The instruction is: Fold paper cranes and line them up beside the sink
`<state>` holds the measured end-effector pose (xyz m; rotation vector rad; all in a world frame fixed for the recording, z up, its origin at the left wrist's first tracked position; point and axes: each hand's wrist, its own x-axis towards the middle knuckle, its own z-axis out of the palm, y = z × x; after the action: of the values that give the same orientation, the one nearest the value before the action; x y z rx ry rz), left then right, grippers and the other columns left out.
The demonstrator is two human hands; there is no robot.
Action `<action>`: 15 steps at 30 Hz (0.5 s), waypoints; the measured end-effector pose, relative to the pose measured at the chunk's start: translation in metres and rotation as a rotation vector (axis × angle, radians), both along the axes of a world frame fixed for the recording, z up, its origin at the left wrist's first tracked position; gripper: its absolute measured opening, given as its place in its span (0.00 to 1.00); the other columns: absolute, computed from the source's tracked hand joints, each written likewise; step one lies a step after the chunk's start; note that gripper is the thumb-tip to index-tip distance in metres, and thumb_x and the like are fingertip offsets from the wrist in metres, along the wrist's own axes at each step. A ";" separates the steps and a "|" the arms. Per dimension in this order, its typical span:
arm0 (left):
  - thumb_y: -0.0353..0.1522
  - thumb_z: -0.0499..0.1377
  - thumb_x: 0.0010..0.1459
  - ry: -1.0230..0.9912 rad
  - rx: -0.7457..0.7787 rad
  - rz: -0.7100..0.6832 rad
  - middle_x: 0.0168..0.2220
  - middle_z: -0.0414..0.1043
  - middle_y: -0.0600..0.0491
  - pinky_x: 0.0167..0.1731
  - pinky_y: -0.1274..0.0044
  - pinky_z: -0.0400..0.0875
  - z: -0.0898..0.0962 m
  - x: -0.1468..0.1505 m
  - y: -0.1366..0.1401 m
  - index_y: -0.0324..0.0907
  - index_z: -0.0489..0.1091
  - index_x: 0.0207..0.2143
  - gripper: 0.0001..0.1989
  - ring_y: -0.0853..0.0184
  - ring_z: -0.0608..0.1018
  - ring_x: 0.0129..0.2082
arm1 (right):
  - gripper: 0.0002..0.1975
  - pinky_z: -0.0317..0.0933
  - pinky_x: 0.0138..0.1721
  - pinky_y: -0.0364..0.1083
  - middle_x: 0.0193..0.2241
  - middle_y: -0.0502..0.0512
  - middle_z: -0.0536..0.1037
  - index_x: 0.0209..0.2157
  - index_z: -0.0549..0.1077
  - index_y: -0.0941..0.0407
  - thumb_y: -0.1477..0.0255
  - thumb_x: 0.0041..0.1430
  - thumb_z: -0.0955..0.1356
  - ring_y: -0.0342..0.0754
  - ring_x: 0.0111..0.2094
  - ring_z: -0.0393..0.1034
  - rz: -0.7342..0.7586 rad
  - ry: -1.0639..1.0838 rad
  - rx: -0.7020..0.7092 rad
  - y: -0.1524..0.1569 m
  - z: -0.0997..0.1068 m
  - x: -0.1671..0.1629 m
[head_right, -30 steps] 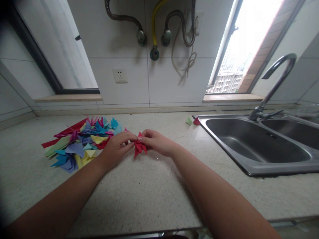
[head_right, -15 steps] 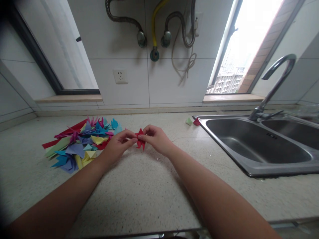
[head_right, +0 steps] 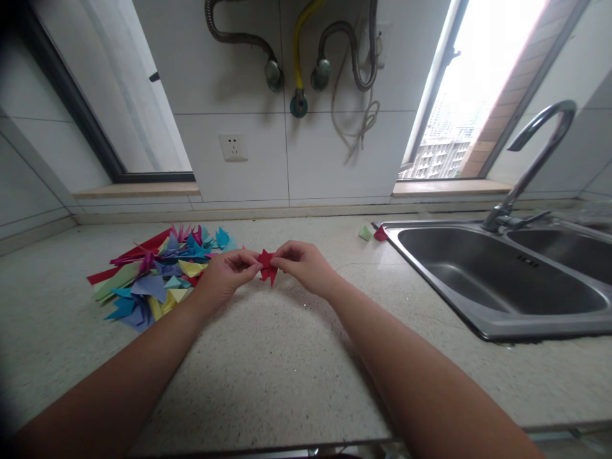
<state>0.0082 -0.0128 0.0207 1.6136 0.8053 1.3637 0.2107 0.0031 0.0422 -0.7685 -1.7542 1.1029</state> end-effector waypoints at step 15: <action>0.34 0.68 0.49 -0.018 -0.059 0.035 0.36 0.77 0.47 0.43 0.73 0.70 0.001 0.002 -0.001 0.37 0.71 0.27 0.10 0.66 0.78 0.37 | 0.12 0.61 0.31 0.45 0.28 0.55 0.76 0.30 0.75 0.59 0.66 0.48 0.75 0.43 0.28 0.68 -0.069 -0.009 -0.061 -0.003 0.004 -0.002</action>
<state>0.0100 -0.0135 0.0213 1.5459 0.8588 1.3641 0.2088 -0.0001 0.0466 -0.8660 -1.6960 1.1118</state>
